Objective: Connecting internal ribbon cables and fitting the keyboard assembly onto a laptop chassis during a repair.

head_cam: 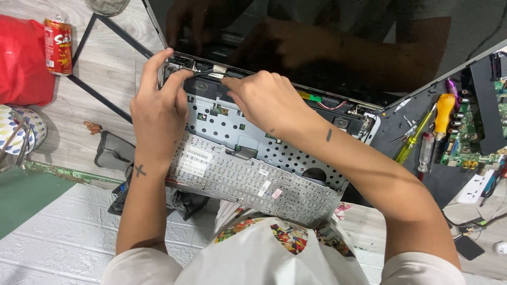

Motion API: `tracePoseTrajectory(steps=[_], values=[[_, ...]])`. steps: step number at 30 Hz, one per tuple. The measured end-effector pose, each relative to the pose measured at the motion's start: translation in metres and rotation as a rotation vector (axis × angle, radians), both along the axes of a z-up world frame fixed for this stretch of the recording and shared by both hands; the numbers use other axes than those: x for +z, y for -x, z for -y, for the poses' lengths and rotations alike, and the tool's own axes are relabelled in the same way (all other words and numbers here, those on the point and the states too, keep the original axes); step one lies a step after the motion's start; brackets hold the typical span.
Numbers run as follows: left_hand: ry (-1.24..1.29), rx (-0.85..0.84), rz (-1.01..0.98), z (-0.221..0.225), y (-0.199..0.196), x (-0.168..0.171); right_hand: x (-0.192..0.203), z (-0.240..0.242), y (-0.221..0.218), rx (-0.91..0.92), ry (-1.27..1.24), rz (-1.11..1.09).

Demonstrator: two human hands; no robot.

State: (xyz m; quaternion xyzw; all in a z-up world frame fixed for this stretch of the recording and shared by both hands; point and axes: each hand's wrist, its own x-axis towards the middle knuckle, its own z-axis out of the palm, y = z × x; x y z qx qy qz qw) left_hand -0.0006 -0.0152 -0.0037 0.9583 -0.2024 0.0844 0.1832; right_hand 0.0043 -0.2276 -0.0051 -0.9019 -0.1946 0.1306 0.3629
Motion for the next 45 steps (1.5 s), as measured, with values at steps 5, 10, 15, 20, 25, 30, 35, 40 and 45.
tracePoseTrajectory(steps=[5, 10, 15, 20, 25, 30, 35, 40, 45], values=[[0.031, -0.006, -0.017, 0.002, 0.001, 0.002, -0.004, 0.009, 0.013, 0.079, 0.194, 0.119], [0.016, -0.028, -0.010, 0.003, -0.002, 0.008, 0.007, 0.029, 0.016, 0.077, 0.223, 0.098], [-0.020, -0.032, -0.027, 0.000, -0.005, 0.014, 0.018, 0.051, 0.024, -0.040, 0.194, 0.215], [-0.043, -0.035, -0.048, 0.003, -0.007, 0.020, 0.026, 0.064, 0.037, -0.068, 0.237, 0.204], [-0.052, -0.053, -0.025, 0.007, -0.009, 0.018, 0.024, 0.070, 0.047, -0.043, 0.236, 0.209], [-0.077, -0.045, 0.022, 0.009, -0.010, 0.014, 0.024, 0.069, 0.050, -0.076, 0.183, 0.244], [-0.081, -0.064, 0.038, 0.009, -0.012, 0.013, 0.021, 0.067, 0.051, -0.094, 0.231, 0.327], [-0.083, -0.080, 0.079, 0.011, -0.013, 0.011, 0.022, 0.066, 0.050, -0.098, 0.225, 0.303], [-0.033, -0.088, 0.043, 0.008, -0.016, 0.016, 0.022, 0.061, 0.046, -0.080, 0.329, 0.303]])
